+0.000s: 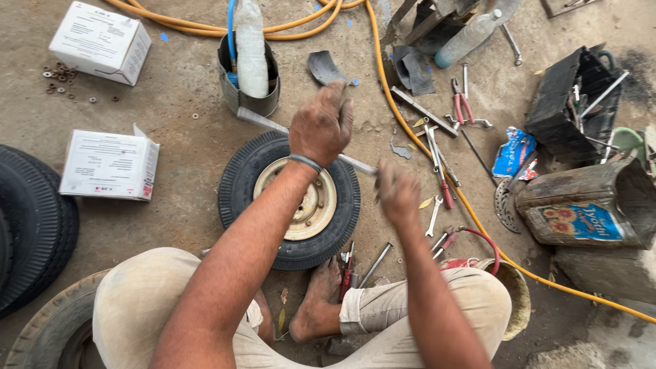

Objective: The person sits on the floor and uses a metal tire lever to pry and adjust the valve stem on a small wheel. They repeatedly insert the lever into the rim, apply leverage, and reposition the tool to manipulate the valve area.

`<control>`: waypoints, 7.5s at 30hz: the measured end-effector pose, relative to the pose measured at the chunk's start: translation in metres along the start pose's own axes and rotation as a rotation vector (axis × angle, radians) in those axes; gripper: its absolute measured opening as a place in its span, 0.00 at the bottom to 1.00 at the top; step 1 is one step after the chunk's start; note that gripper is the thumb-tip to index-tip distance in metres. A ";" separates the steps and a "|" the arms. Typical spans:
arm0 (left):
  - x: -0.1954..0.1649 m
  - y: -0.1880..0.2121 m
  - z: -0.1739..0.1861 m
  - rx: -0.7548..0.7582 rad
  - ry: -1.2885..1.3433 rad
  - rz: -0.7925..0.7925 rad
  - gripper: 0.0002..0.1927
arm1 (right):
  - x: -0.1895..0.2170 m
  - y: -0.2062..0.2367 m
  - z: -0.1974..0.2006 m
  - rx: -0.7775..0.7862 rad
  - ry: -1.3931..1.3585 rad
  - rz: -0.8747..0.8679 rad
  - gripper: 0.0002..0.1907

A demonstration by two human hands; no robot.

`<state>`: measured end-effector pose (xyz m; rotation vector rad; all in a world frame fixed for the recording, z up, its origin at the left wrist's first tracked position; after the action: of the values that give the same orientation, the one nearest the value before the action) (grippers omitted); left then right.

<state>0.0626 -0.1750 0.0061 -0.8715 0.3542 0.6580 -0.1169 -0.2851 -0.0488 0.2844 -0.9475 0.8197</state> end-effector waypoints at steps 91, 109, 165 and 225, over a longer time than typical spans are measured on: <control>-0.022 -0.017 -0.009 -0.017 -0.072 -0.277 0.11 | 0.016 0.019 0.003 0.059 0.451 -0.116 0.24; -0.025 -0.021 -0.029 -0.043 -0.151 -0.125 0.20 | -0.034 0.018 -0.028 0.429 -0.597 -0.426 0.21; -0.047 0.090 -0.008 0.501 -0.121 0.178 0.47 | 0.084 -0.066 -0.012 0.653 0.639 0.679 0.36; -0.005 0.040 0.007 0.028 0.029 -0.369 0.21 | 0.040 0.028 -0.044 -0.113 0.531 0.328 0.18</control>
<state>0.0331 -0.1526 -0.0102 -0.8919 0.2189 0.2989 -0.0978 -0.2228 -0.0453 -0.1905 -0.5390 1.0692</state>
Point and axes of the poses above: each hand's wrist, its own y-axis away from the middle knuckle, its own z-axis out of the back of the hand, x = y × z, the point moved 6 cm from there along -y, towards the middle knuckle, and after that the axes turned 14 degrees about -y, right-handed, at the moved point
